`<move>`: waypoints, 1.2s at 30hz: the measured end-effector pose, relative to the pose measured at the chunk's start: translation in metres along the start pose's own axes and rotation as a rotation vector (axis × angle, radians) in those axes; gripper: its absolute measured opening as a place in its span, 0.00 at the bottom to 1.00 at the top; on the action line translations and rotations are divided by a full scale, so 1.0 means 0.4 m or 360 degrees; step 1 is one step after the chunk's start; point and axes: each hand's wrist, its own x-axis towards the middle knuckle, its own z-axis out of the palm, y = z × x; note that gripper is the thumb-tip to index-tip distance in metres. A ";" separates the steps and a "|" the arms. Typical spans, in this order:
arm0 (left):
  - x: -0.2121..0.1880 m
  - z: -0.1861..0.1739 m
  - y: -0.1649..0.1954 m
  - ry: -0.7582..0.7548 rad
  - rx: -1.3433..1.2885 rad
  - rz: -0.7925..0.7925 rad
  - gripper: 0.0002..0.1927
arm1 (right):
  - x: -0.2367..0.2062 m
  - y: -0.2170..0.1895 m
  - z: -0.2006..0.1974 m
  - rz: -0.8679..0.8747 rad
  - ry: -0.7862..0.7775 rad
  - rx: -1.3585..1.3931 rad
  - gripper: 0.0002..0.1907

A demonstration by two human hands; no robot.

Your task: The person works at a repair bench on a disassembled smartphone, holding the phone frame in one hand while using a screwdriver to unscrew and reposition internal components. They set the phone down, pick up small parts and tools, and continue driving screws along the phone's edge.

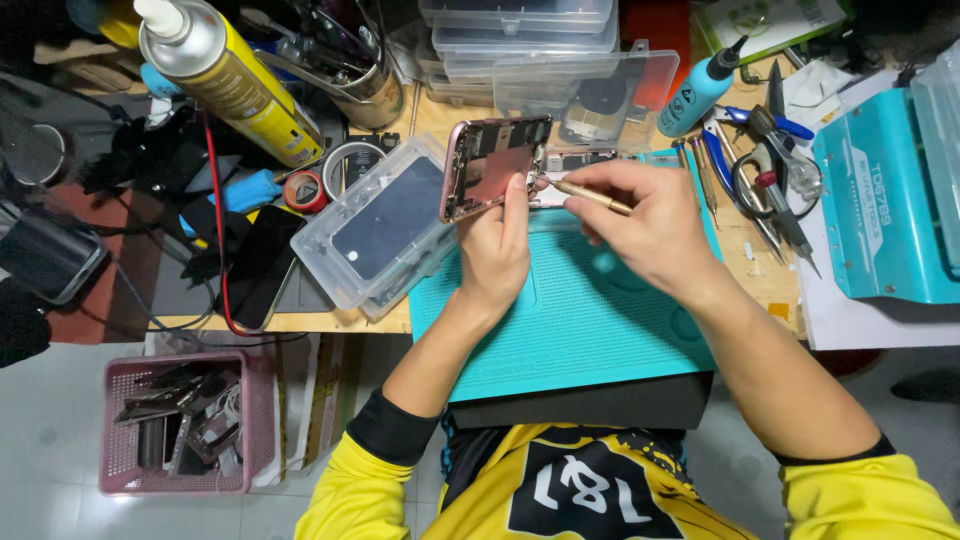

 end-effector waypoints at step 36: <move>0.018 0.019 -0.007 -0.0074 -0.0982 -0.0643 0.11 | -0.072 -0.032 -0.160 0.0261 -0.0170 0.0379 0.20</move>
